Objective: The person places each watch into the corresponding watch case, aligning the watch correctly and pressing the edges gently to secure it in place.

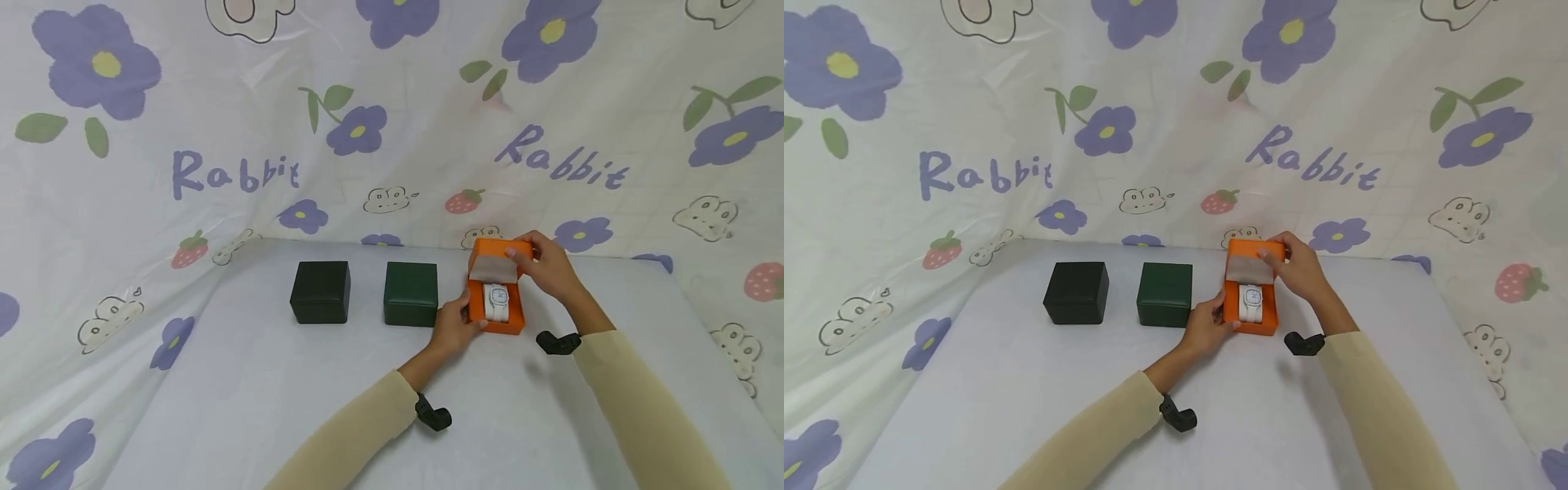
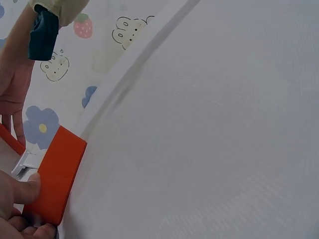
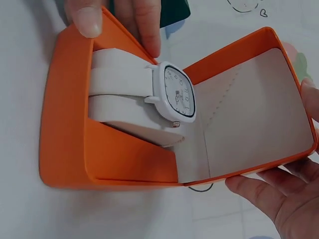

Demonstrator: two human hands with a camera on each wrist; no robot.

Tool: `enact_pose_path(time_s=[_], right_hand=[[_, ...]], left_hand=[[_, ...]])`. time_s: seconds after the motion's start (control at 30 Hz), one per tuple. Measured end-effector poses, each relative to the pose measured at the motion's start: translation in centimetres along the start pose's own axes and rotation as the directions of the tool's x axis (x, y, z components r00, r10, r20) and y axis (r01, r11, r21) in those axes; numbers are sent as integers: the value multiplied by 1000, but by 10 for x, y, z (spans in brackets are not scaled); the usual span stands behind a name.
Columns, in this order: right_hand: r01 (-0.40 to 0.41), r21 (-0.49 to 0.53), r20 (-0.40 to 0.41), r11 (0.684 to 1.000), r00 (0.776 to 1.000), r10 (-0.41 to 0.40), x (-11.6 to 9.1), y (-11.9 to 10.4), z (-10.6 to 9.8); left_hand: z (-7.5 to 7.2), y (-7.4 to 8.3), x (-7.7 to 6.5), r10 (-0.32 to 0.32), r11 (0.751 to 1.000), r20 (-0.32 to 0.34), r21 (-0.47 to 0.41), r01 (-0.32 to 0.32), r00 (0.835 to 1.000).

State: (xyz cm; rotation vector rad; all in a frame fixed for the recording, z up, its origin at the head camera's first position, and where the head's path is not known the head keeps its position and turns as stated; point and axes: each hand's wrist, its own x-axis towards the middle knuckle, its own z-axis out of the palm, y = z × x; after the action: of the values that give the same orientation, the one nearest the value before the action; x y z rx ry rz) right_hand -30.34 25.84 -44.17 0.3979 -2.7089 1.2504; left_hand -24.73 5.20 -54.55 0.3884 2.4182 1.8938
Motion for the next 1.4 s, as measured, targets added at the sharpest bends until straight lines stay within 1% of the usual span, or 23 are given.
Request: enact_pose_path(time_s=[0.07, 0.27, 0.37, 0.5, 0.77, 1.07, 1.23, 1.4], right_hand=[[1, 3, -4, 1000, 1000, -1, -4, 0, 2], [-31, 35, -34, 999, 999, 32, -18, 2, 9], [-28, 52, -55, 998, 998, 31, -22, 2, 12], [-23, 58, -82, 998, 996, 27, -28, 4, 17], [-6, 137, -108, 991, 994, 21, -39, 9, 28], [-1, 180, -114, 984, 993, 22, -51, 9, 32], [-7, 179, -116, 984, 993, 29, -56, 10, 34], [25, 186, -136, 982, 991, 1, -62, 11, 36]], left_hand=[[0, -1, 0, -6, 1000, -5, -5, 6, 1000], [1, 1, -2, -38, 999, -6, -31, 38, 999], [1, 3, -1, -49, 998, -18, -45, 49, 999], [2, 4, 0, -52, 998, -23, -35, 52, 998], [3, 2, 2, -22, 995, -25, -100, 19, 999], [3, 2, 2, -21, 995, -24, -99, 18, 1000], [3, 1, 2, 9, 998, -33, -65, -11, 999], [3, 0, 2, 1, 999, -36, -53, -3, 999]])
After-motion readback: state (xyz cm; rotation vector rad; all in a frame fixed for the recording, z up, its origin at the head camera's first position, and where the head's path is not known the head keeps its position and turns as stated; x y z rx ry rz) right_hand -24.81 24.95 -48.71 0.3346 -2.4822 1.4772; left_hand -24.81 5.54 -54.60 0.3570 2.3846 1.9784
